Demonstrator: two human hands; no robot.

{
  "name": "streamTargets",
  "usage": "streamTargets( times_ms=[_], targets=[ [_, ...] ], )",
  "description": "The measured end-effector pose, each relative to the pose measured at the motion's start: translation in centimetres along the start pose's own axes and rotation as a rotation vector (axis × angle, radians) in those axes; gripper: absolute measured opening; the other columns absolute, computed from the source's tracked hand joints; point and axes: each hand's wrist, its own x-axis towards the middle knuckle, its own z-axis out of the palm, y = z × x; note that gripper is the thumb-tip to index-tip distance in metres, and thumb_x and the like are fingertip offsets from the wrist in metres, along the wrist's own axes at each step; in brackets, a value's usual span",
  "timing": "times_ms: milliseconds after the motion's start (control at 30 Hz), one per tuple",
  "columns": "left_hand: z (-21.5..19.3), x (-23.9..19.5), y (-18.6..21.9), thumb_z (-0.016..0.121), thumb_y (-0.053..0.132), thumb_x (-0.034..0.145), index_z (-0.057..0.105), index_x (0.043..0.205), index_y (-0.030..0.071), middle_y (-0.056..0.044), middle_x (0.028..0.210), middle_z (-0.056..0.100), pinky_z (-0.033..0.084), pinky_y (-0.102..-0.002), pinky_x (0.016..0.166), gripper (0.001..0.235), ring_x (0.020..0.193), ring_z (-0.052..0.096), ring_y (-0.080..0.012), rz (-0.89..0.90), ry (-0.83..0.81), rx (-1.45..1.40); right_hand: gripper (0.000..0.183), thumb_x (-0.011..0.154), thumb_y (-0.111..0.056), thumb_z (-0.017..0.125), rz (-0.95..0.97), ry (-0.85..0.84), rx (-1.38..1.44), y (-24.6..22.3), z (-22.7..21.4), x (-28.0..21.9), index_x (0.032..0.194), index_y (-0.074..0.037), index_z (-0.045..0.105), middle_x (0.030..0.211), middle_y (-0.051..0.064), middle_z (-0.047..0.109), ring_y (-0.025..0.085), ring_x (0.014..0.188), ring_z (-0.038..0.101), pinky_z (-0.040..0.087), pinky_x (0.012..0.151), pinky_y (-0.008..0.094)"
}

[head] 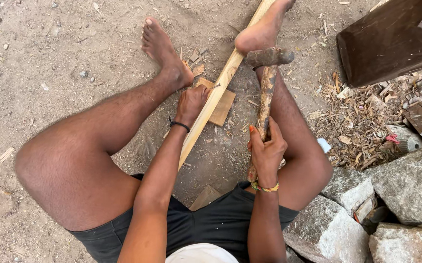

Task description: The person sits on the ground and uses a hammer and chisel to carve a long wooden plank. They repeatedly strike the chisel to remove wood shavings and shape the plank, occasionally adjusting the wood's position.

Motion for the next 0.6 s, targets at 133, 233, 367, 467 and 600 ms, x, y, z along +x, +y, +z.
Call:
streamTargets(
  times_ms=[133,233,367,467,600],
  targets=[
    [0.3,-0.1,-0.5,0.059,0.028,0.105,0.067,0.090,0.002,-0.021,0.078,0.069,0.055,-0.050,0.065,0.031,0.068,0.070,-0.0367,0.005,0.003,-0.027,0.045,0.093,-0.003,0.073,-0.079,0.024,-0.038,-0.4,-0.4,0.0,0.134,0.009,0.060,0.072,0.007,0.071,0.008,0.054,0.065,0.050,0.044,0.025],
    [0.3,-0.3,-0.7,0.059,0.027,0.105,0.068,0.090,0.001,-0.020,0.077,0.070,0.055,-0.049,0.065,0.031,0.068,0.070,-0.0358,-0.001,0.011,-0.037,0.045,0.093,-0.003,0.073,-0.078,0.035,-0.048,-0.2,-0.5,0.2,0.135,0.008,0.061,0.070,0.008,0.071,0.009,0.053,0.065,0.051,0.043,0.025],
    [0.2,-0.3,-0.6,0.059,0.028,0.105,0.068,0.093,0.002,-0.021,0.078,0.069,0.055,-0.049,0.065,0.030,0.068,0.071,-0.0354,-0.042,-0.036,-0.008,0.046,0.091,-0.002,0.073,-0.113,-0.004,-0.165,2.4,1.0,0.0,0.134,0.007,0.061,0.073,0.009,0.071,0.012,0.053,0.065,0.049,0.040,0.028],
    [0.2,-0.3,-0.3,0.058,0.028,0.105,0.067,0.095,0.002,-0.021,0.079,0.069,0.055,-0.049,0.065,0.029,0.069,0.070,-0.0366,-0.043,-0.034,-0.024,0.046,0.087,-0.005,0.073,-0.168,-0.134,-0.391,5.5,3.7,0.1,0.132,0.005,0.064,0.071,0.012,0.070,0.016,0.051,0.063,0.049,0.042,0.033],
    [-0.3,-0.6,0.0,0.060,0.027,0.105,0.067,0.092,0.002,-0.023,0.080,0.069,0.053,-0.052,0.065,0.029,0.072,0.068,-0.0418,0.009,0.033,-0.013,0.049,0.087,-0.015,0.078,-0.067,-0.229,-0.482,6.3,4.2,-0.2,0.130,0.004,0.065,0.065,0.018,0.065,0.020,0.049,0.061,0.048,0.051,0.037]
  ],
)
